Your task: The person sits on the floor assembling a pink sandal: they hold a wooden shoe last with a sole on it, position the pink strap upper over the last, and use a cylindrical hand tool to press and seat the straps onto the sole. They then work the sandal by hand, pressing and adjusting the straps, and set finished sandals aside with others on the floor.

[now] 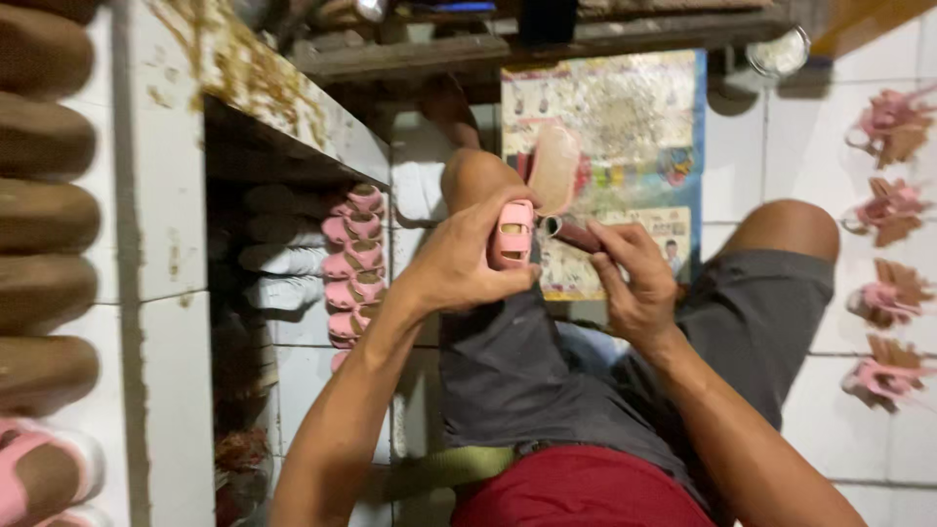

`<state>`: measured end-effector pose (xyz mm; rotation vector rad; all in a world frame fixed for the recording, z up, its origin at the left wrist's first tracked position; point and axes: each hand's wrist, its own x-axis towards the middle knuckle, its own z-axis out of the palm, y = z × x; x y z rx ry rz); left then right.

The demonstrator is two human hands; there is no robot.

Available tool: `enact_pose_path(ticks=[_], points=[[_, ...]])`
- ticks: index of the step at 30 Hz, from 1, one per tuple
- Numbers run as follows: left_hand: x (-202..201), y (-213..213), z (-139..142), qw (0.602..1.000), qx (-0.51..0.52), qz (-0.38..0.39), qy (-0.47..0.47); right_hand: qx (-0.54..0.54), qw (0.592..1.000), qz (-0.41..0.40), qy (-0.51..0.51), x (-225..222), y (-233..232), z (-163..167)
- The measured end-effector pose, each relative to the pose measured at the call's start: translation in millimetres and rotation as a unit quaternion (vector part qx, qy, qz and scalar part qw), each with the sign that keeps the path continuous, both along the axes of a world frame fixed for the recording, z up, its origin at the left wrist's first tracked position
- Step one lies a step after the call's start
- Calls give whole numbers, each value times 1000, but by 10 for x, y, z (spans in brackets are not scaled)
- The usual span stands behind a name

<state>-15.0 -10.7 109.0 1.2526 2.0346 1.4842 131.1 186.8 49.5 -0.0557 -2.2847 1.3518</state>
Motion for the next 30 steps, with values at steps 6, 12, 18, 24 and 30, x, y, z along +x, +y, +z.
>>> enact_pose_path(ticks=[6,12,18,24,30], points=[[46,15,-6,990,-124,17,-61,21,998,66,11,-9,17,0],[75,-11,20,994,-102,27,-20,-34,999,9,4,91,16,58],[64,-42,14,998,-41,9,-44,12,998,55,0,48,-17,-54],[90,-16,39,993,-109,13,-51,-26,998,37,33,84,-71,-88],[144,-40,128,997,-58,52,13,-56,998,17,-9,68,-54,-17]])
